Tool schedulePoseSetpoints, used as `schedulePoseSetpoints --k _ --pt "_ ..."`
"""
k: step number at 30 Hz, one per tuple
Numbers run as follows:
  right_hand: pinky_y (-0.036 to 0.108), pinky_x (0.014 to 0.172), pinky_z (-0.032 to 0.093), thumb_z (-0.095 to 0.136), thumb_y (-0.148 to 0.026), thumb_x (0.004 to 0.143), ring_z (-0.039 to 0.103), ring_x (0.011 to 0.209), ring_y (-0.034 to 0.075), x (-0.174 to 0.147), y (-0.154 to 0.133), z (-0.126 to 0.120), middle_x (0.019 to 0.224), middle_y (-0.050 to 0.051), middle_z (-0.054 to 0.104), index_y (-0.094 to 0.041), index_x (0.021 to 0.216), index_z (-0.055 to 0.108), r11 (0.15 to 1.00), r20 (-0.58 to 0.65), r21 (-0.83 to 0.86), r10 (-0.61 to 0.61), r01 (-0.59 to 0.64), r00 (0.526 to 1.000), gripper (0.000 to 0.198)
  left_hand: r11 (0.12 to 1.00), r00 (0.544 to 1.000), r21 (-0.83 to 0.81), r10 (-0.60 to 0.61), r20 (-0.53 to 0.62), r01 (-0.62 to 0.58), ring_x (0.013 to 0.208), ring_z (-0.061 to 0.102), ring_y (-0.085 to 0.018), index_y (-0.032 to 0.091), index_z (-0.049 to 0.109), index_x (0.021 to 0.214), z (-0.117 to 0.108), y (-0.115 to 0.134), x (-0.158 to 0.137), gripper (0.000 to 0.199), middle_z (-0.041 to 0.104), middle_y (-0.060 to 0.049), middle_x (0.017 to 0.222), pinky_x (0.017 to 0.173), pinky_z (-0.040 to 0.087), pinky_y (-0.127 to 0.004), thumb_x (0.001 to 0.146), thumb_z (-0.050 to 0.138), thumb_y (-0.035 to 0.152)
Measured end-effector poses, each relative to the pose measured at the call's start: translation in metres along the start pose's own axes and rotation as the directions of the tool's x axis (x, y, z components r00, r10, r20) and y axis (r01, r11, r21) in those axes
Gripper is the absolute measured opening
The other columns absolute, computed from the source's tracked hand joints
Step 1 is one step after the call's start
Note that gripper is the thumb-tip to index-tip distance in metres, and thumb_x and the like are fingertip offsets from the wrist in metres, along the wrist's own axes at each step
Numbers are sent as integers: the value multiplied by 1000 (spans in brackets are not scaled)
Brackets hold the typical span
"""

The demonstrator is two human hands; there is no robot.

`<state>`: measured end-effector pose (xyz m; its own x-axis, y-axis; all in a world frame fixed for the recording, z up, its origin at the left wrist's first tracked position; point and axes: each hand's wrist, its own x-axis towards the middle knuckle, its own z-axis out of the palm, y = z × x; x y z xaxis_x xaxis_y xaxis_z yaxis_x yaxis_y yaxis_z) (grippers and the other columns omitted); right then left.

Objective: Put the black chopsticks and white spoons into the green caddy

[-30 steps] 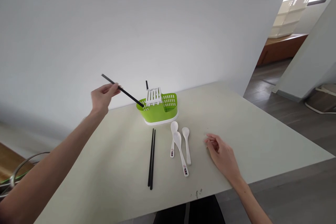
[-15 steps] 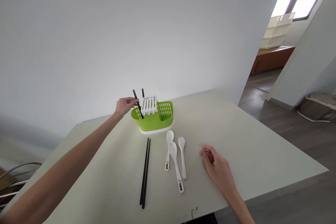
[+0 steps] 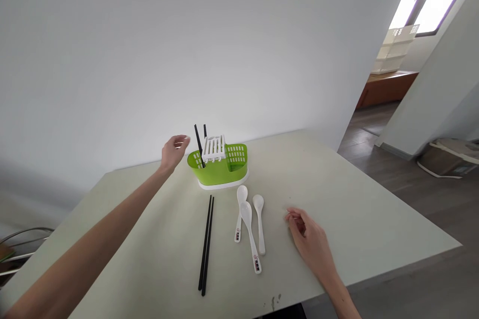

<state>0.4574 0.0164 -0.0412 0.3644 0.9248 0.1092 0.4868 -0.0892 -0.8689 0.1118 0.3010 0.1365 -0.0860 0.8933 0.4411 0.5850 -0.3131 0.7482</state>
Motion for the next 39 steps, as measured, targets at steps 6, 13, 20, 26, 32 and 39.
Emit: schedulePoseSetpoints --k 6,13,20,26,32,39 --pt "36 79 55 51 -59 96 73 86 24 1 5 1 104 9 80 -23 116 69 1000 -20 -8 -10 10 1000 45 992 997 113 -62 50 56 75 59 -18 22 57 100 -13 -33 -122 28 65 -3 87 71 48 -31 99 54 50" --pt "33 80 55 52 -58 97 73 87 22 -1 11 -1 107 8 80 -24 116 69 1000 -7 -26 -13 13 1000 42 817 797 510 -109 594 -269 96 69 -28 19 59 104 -7 -15 -230 28 68 -11 108 88 51 -42 97 59 46" --pt "34 85 55 53 -57 96 73 90 22 -3 12 -2 109 8 79 -24 115 69 1000 -13 -17 -21 21 1000 41 574 697 738 -365 618 -354 101 74 -36 11 69 106 -27 11 -218 22 73 -21 106 81 53 -41 91 54 8" --pt "34 81 56 56 -58 94 74 89 23 -3 11 -6 109 9 80 -24 113 70 1000 -23 1 12 -12 1000 42 572 713 744 -356 604 -344 106 74 -37 14 75 97 -52 3 -197 28 76 -22 108 84 54 -41 84 54 -1" --pt "35 79 58 55 -59 97 74 89 23 -22 -29 0 113 11 78 -24 113 69 995 30 101 5 -8 1000 41 958 882 287 -147 448 14 95 79 -28 24 74 103 -96 9 -184 17 81 -7 102 78 58 -34 98 63 36" --pt "37 86 60 57 -55 101 69 115 24 -66 -136 70 143 10 64 -31 147 55 942 424 331 -205 60 882 51 680 867 -543 -331 374 493 101 80 -26 16 73 101 -70 19 -202 38 82 -11 110 105 60 -40 81 88 44"
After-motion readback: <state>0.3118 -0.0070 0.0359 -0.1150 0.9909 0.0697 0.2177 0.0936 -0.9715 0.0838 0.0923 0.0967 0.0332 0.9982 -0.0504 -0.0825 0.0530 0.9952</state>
